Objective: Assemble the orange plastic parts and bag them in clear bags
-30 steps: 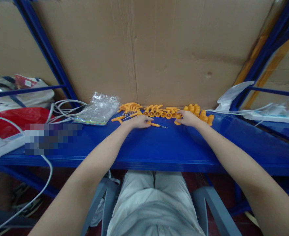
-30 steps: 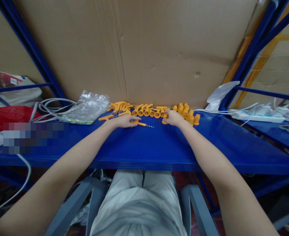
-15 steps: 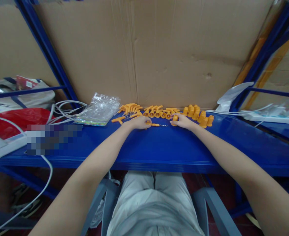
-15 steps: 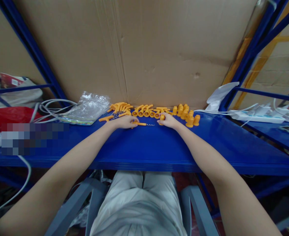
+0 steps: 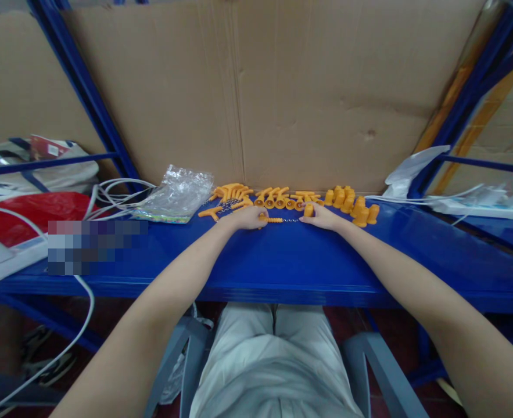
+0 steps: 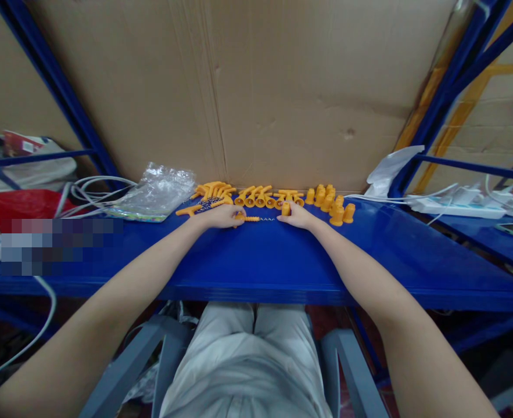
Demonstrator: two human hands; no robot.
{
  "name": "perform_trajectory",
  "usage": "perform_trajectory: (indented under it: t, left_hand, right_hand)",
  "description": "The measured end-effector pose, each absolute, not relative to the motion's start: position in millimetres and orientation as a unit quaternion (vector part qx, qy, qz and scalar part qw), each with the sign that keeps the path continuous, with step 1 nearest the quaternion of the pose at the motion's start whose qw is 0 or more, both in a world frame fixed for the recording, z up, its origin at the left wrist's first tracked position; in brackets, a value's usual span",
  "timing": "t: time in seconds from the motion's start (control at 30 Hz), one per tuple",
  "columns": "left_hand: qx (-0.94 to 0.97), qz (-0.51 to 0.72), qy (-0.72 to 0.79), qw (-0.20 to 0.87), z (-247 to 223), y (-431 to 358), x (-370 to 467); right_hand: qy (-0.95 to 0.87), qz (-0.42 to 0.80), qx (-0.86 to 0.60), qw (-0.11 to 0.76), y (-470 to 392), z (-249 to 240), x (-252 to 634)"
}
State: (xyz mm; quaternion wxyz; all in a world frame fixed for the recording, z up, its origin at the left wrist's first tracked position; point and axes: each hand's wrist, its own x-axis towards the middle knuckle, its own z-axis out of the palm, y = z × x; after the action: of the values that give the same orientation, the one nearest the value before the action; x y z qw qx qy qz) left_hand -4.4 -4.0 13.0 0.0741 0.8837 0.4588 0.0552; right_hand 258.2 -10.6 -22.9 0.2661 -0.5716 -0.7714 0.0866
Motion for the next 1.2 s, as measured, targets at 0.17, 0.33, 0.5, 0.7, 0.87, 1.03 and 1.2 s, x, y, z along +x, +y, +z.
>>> perform_trajectory:
  t: [0.17,0.33,0.5,0.7,0.87,1.03,1.2]
  left_hand:
    - [0.876,0.064,0.473,0.068,10,-1,-5]
    - [0.875,0.070,0.474,0.069,11,-3,-5]
    - [0.879,0.070,0.468,0.062,12,-4,-5]
    - [0.882,0.071,0.463,0.057,11,-1,-6]
    - [0.878,0.064,0.469,0.072,13,-4,-5]
    - [0.876,0.067,0.470,0.082,14,-5,-5]
    - [0.877,0.078,0.466,0.090,13,-3,-6]
  right_hand:
    - [-0.802,-0.010,-0.575,0.162,-20,-15,250]
    - [-0.809,-0.016,-0.570,0.146,-27,-10,245]
    - [-0.814,-0.008,-0.556,0.165,-25,-11,248]
    - [-0.810,-0.014,-0.557,0.185,-21,-12,257]
    - [-0.812,0.017,-0.542,0.216,-22,-10,260]
    - [-0.802,0.044,-0.547,0.236,-24,-8,256]
    - [-0.811,0.042,-0.527,0.250,-19,-10,262]
